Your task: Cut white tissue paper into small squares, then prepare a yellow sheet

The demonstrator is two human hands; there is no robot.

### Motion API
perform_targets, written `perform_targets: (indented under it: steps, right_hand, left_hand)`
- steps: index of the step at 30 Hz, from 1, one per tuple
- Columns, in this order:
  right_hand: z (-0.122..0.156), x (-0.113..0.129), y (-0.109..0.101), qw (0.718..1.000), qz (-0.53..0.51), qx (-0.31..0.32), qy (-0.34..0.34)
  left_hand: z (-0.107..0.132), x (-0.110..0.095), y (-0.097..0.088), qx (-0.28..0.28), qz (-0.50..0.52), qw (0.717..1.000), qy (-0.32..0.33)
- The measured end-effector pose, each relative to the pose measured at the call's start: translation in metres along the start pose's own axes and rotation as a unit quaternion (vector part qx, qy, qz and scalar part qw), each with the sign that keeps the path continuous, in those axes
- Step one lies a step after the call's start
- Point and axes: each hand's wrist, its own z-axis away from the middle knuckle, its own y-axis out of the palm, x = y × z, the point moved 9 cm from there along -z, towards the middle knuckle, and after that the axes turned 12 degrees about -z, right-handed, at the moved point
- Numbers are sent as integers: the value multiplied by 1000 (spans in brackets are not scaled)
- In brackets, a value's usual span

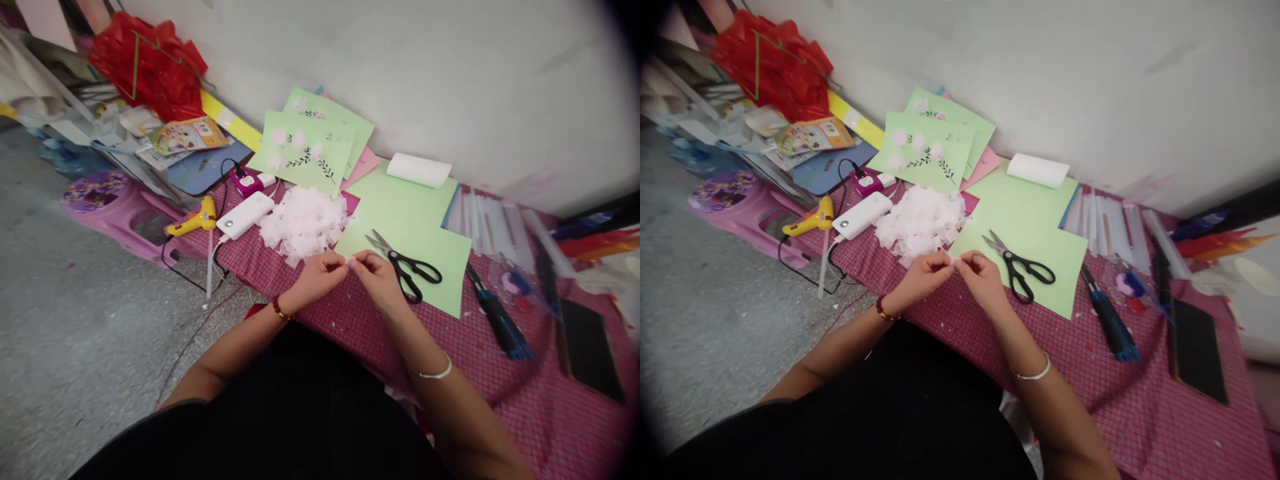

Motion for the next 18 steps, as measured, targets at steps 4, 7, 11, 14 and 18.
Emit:
perform_targets:
  steps: [4,7,11,14,18]
  right_hand:
    - [-7,-13,-19,998,-19,-32,48]
    - [-26,-14,-27,997,-19,-51,59]
    - [-55,0,-10,998,59,0,8]
    - [-52,8,14,965,246,72,-56]
    - [-23,-7,39,907,373,182,-69]
  left_hand:
    - [12,12,-16,21,-8,999,-48]
    - [4,17,-63,-27,-48,996,-65]
    - [-31,9,-108,-44,-143,988,-43]
    - [-47,2,-121,-78,-301,950,-18]
    - [-36,-1,-114,-118,-418,901,14]
